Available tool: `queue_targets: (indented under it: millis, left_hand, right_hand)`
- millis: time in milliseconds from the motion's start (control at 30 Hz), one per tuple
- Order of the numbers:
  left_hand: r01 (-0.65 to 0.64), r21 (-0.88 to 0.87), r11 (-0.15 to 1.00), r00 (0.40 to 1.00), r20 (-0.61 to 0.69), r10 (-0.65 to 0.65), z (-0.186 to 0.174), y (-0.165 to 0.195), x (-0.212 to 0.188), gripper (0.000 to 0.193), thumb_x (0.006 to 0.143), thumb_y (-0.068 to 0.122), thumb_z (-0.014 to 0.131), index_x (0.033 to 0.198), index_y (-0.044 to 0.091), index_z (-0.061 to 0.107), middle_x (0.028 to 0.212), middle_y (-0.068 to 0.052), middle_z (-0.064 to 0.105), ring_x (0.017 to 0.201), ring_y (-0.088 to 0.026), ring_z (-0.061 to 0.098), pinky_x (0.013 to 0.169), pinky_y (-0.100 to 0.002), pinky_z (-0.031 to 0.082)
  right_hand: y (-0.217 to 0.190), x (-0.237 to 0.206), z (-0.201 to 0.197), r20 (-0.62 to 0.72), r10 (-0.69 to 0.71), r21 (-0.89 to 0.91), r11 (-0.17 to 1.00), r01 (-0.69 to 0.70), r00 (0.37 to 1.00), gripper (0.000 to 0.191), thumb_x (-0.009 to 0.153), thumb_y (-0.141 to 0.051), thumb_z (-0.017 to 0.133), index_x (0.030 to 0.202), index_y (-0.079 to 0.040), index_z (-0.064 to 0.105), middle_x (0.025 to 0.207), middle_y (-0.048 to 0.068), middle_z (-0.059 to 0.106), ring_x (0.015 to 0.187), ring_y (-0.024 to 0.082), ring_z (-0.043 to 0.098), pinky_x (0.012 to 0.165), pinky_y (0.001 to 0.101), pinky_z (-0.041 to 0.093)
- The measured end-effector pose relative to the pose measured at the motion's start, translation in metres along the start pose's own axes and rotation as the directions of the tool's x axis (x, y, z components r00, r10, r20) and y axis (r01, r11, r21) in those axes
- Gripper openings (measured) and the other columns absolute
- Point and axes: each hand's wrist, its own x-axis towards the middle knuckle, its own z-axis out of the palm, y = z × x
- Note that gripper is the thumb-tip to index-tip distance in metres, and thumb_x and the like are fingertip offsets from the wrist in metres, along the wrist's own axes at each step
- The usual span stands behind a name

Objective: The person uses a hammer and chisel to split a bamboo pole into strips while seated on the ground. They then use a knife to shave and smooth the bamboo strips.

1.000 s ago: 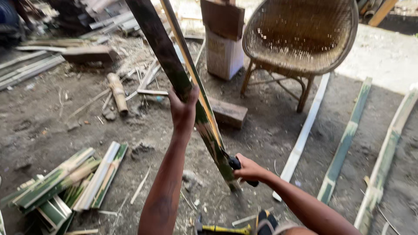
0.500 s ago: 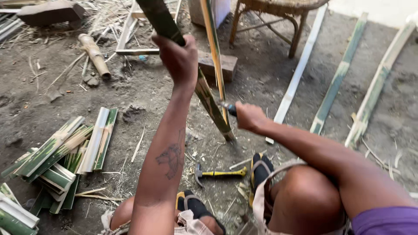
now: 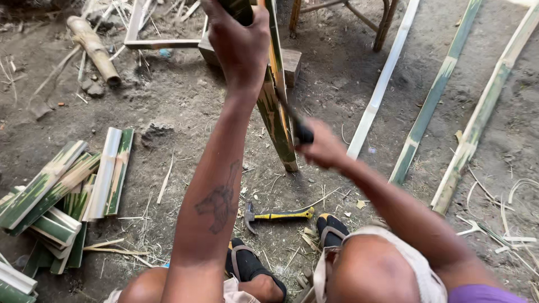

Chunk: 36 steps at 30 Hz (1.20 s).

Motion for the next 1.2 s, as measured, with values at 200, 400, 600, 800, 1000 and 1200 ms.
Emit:
queue_targets:
  millis: [200, 400, 600, 800, 1000, 1200]
  left_hand:
    - [-0.172, 0.13, 0.976, 0.975, -0.121, 0.188, 0.004, -0.017, 0.007, 0.035, 0.089, 0.003, 0.069, 0.118, 0.002, 0.048, 0.087, -0.007, 0.064, 0.068, -0.012, 0.07, 0.062, -0.026, 0.063]
    - [-0.042, -0.026, 0.999, 0.999, -0.03, 0.041, 0.02, -0.027, 0.015, 0.027, 0.096, 0.009, 0.069, 0.118, 0.003, 0.055, 0.087, -0.006, 0.072, 0.067, -0.009, 0.073, 0.063, -0.024, 0.063]
    - [-0.03, -0.078, 0.996, 0.999, -0.03, 0.028, -0.021, -0.012, -0.002, 0.048, 0.089, -0.001, 0.065, 0.134, 0.001, 0.047, 0.094, -0.006, 0.061, 0.066, -0.012, 0.064, 0.055, -0.028, 0.059]
    - [0.004, -0.157, 0.988, 1.0, 0.004, -0.003, -0.049, 0.002, -0.059, 0.065, 0.097, 0.009, 0.076, 0.144, 0.002, 0.031, 0.122, -0.016, 0.052, 0.105, -0.023, 0.059, 0.094, -0.042, 0.062]
    - [0.245, 0.074, 0.967, 0.968, 0.041, -0.248, -0.017, -0.037, -0.182, 0.081, 0.086, 0.014, 0.082, 0.142, -0.003, 0.025, 0.126, -0.021, 0.041, 0.117, -0.032, 0.049, 0.099, -0.046, 0.052]
    - [0.365, 0.083, 0.927, 0.929, 0.026, -0.368, 0.009, -0.125, -0.226, 0.029, 0.093, 0.0, 0.051, 0.118, 0.0, 0.037, 0.073, -0.001, 0.051, 0.05, -0.012, 0.054, 0.043, -0.024, 0.049]
  right_hand:
    - [0.1, -0.03, 0.059, 0.008, 0.364, -0.526, 0.794, -0.305, 0.931, 0.04, 0.074, -0.02, 0.072, 0.111, -0.007, 0.067, 0.107, 0.026, 0.071, 0.101, 0.042, 0.069, 0.089, 0.051, 0.055]
    - [0.115, -0.023, 0.012, 0.057, 0.402, -0.685, 0.682, -0.257, 0.914, 0.033, 0.078, -0.018, 0.067, 0.11, -0.01, 0.061, 0.101, 0.019, 0.074, 0.097, 0.039, 0.073, 0.083, 0.0513, 0.058]
    - [0.125, -0.071, 0.03, -0.108, 0.438, -0.412, 0.797, -0.441, 0.892, 0.041, 0.074, -0.021, 0.071, 0.114, -0.018, 0.064, 0.098, 0.019, 0.074, 0.098, 0.043, 0.069, 0.085, 0.0551, 0.054]
    - [0.154, -0.091, 0.049, -0.176, 0.467, -0.272, 0.823, -0.499, 0.866, 0.037, 0.075, -0.025, 0.07, 0.111, -0.019, 0.064, 0.094, 0.017, 0.076, 0.094, 0.04, 0.073, 0.086, 0.0512, 0.055]
    - [0.166, -0.08, 0.06, -0.353, 0.519, -0.132, 0.796, -0.59, 0.779, 0.043, 0.08, -0.037, 0.072, 0.118, -0.019, 0.065, 0.099, 0.021, 0.075, 0.097, 0.043, 0.071, 0.087, 0.0527, 0.054]
    - [0.182, -0.067, 0.069, -0.441, 0.466, -0.115, 0.819, -0.563, 0.767, 0.058, 0.081, -0.038, 0.072, 0.13, -0.013, 0.056, 0.1, 0.026, 0.072, 0.098, 0.046, 0.069, 0.086, 0.0555, 0.053]
